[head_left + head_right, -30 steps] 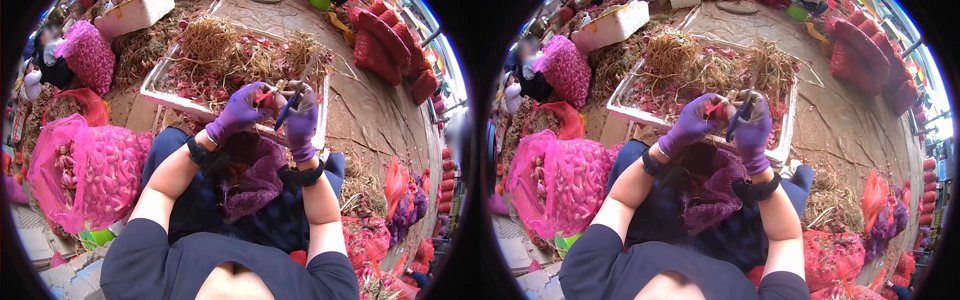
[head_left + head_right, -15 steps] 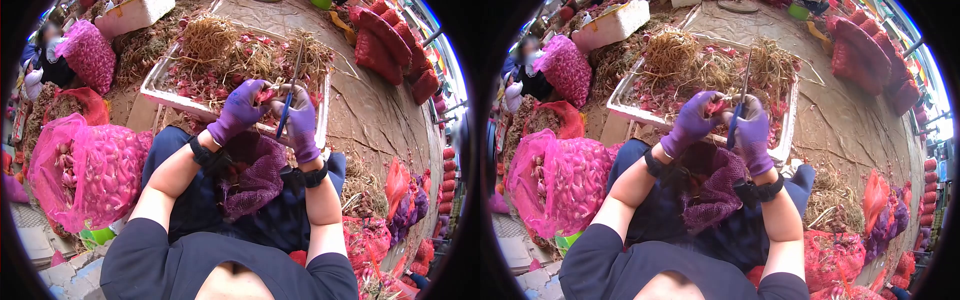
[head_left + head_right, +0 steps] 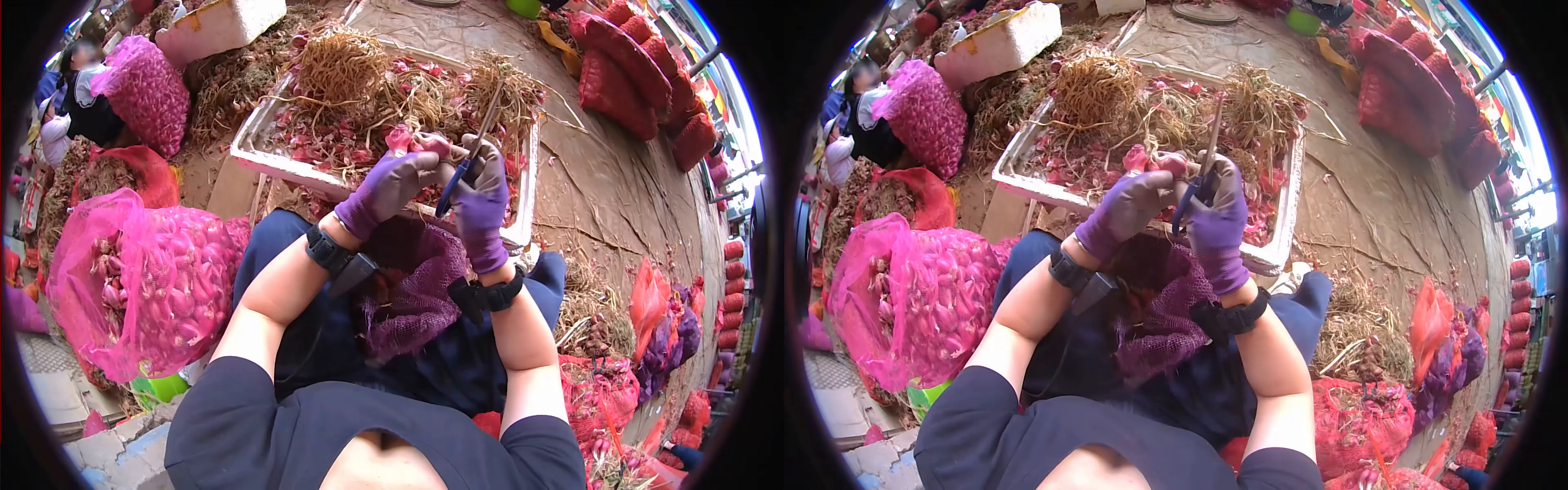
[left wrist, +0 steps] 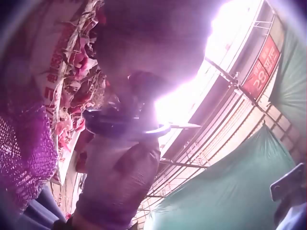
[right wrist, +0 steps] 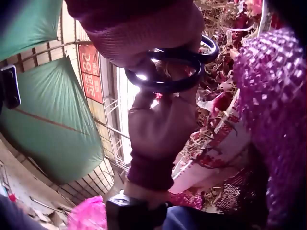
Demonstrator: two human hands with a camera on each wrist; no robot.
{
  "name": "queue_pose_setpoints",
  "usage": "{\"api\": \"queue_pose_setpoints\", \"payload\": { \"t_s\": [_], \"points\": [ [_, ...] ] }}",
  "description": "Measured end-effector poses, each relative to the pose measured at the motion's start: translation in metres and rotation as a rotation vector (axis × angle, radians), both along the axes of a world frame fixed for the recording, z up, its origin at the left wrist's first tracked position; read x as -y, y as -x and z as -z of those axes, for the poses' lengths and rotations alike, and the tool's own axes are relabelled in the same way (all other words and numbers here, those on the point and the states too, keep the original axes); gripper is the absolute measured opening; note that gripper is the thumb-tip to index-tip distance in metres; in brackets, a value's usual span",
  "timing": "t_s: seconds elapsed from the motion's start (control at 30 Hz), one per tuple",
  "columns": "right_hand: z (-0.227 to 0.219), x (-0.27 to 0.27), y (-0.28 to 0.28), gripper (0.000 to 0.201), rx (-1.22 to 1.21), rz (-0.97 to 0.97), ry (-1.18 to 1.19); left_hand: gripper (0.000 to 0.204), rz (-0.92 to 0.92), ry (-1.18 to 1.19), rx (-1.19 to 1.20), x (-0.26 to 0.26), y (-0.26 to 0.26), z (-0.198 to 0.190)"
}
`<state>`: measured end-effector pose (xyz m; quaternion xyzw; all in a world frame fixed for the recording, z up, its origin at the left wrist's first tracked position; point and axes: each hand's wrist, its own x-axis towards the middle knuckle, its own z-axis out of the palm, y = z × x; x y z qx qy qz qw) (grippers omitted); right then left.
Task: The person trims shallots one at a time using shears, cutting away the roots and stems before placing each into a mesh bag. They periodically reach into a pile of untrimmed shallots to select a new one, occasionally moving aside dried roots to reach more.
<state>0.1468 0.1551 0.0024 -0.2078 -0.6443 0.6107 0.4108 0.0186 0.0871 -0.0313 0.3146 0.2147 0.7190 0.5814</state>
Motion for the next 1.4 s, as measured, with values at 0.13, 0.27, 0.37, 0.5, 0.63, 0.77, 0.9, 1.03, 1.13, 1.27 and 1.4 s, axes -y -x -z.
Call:
{"api": "queue_pose_setpoints", "payload": {
  "t_s": [0.13,0.27,0.37,0.5,0.63,0.77,0.9,1.03,1.13,1.27,1.4],
  "points": [
    [-0.002,0.000,0.001,0.038,-0.039,0.006,0.008,0.037,-0.306,0.148,-0.306,0.005,-0.010,-0.022],
    [0.010,-0.001,0.001,0.036,-0.025,0.069,-0.064,0.034,-0.282,0.224,-0.572,0.011,0.000,-0.031],
    [0.007,-0.005,0.000,0.038,-0.048,0.075,-0.048,0.031,-0.251,0.089,-0.368,0.009,-0.002,-0.023],
    [0.017,-0.007,0.004,0.040,-0.080,0.048,-0.248,0.028,-0.324,0.072,-0.262,0.008,0.002,-0.012],
    [0.008,-0.005,0.002,0.042,-0.023,0.020,-0.157,0.026,-0.322,0.110,-0.235,0.011,-0.003,-0.019],
    [0.002,0.001,0.000,0.037,-0.022,0.053,-0.096,0.024,-0.375,0.090,-0.377,0.009,0.003,-0.015],
    [0.003,0.001,0.000,0.036,-0.013,0.125,-0.329,0.022,-0.402,0.090,-0.500,0.010,0.010,-0.017],
    [0.003,0.010,0.001,0.043,0.002,0.046,-0.198,0.019,-0.399,0.237,-0.400,0.014,0.007,-0.023],
    [0.006,0.007,0.004,0.046,-0.055,-0.058,0.001,0.020,-0.419,0.264,-0.322,0.012,-0.001,-0.021],
    [-0.010,0.007,0.002,0.046,-0.074,-0.014,-0.016,0.023,-0.314,0.192,-0.100,0.008,-0.002,-0.021],
    [0.015,-0.005,0.000,0.046,0.045,0.132,-0.389,0.027,-0.282,0.240,-0.427,0.016,0.002,-0.037]
  ]
}}
